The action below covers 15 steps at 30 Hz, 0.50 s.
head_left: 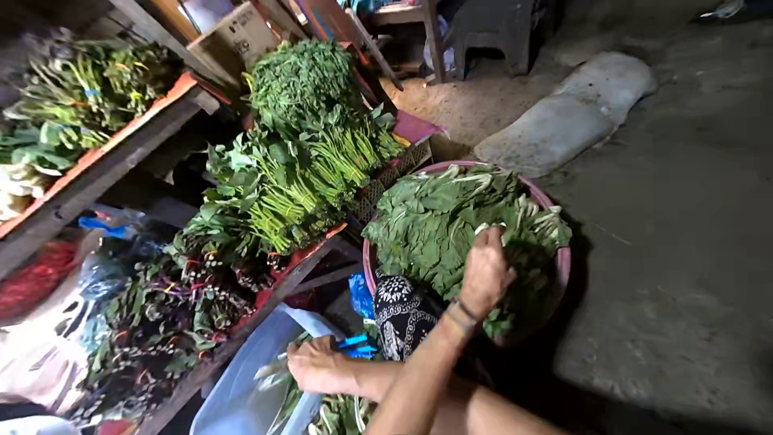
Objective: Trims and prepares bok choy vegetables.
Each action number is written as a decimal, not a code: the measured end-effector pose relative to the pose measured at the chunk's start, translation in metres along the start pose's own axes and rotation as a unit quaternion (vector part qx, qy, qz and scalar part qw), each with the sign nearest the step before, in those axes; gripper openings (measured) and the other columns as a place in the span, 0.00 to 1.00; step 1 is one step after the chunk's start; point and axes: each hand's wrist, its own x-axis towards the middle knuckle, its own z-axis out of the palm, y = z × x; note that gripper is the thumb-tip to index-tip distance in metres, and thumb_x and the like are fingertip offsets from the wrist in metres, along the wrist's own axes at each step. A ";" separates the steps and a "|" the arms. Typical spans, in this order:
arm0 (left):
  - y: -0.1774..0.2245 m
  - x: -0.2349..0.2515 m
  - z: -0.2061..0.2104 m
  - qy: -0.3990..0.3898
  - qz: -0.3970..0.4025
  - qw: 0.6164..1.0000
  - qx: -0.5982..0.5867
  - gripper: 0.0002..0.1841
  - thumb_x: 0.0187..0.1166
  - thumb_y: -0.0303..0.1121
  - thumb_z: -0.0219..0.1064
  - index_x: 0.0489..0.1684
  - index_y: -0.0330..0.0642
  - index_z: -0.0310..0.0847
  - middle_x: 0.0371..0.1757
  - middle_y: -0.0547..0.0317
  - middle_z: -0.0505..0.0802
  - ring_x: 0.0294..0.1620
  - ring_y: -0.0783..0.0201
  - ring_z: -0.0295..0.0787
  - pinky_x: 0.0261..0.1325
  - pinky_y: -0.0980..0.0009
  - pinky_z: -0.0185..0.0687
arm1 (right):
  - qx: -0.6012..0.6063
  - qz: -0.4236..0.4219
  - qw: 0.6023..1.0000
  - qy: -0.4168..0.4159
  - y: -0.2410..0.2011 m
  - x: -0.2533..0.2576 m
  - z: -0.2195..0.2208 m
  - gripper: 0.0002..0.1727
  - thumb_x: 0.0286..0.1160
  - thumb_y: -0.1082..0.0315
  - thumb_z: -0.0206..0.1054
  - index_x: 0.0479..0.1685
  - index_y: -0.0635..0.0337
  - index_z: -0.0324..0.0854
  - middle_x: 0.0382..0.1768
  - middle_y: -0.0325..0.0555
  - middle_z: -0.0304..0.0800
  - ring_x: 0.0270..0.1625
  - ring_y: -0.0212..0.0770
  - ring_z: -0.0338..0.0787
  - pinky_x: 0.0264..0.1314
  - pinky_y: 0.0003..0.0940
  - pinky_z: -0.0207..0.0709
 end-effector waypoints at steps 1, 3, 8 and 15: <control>0.001 0.019 0.014 -0.020 -0.039 0.999 0.016 0.31 0.77 0.29 0.70 0.79 0.26 0.69 0.75 0.31 0.81 0.75 0.43 0.81 0.78 0.54 0.76 | -0.004 -0.006 1.000 -0.009 -0.001 -0.001 -0.002 0.26 0.78 0.74 0.65 0.75 0.73 0.73 0.67 0.72 0.84 0.69 0.71 0.84 0.64 0.72 0.75; -0.008 0.045 0.035 -0.056 -0.108 0.986 0.114 0.44 0.71 0.40 0.76 0.87 0.28 0.60 0.83 0.27 0.70 0.84 0.35 0.68 0.82 0.43 0.65 | -0.001 -0.003 1.000 -0.019 -0.003 -0.005 -0.006 0.23 0.77 0.73 0.67 0.71 0.71 0.75 0.60 0.70 0.87 0.65 0.70 0.86 0.59 0.71 0.78; -0.037 0.051 0.064 -0.071 -0.149 0.944 0.284 0.59 0.58 0.55 0.81 0.90 0.29 0.53 0.83 0.25 0.70 0.82 0.29 0.67 0.78 0.34 0.63 | -0.023 -0.032 0.999 0.018 0.000 -0.009 -0.011 0.21 0.79 0.74 0.63 0.71 0.71 0.76 0.60 0.67 0.89 0.64 0.67 0.88 0.59 0.68 0.79; -0.014 0.034 0.090 -0.031 -0.146 0.947 0.283 0.31 0.82 0.24 0.59 0.87 0.25 0.58 0.81 0.22 0.73 0.83 0.28 0.69 0.81 0.31 0.57 | -0.029 0.011 0.999 -0.039 -0.014 -0.031 -0.033 0.24 0.82 0.74 0.62 0.77 0.67 0.72 0.59 0.68 0.88 0.66 0.68 0.87 0.64 0.68 0.77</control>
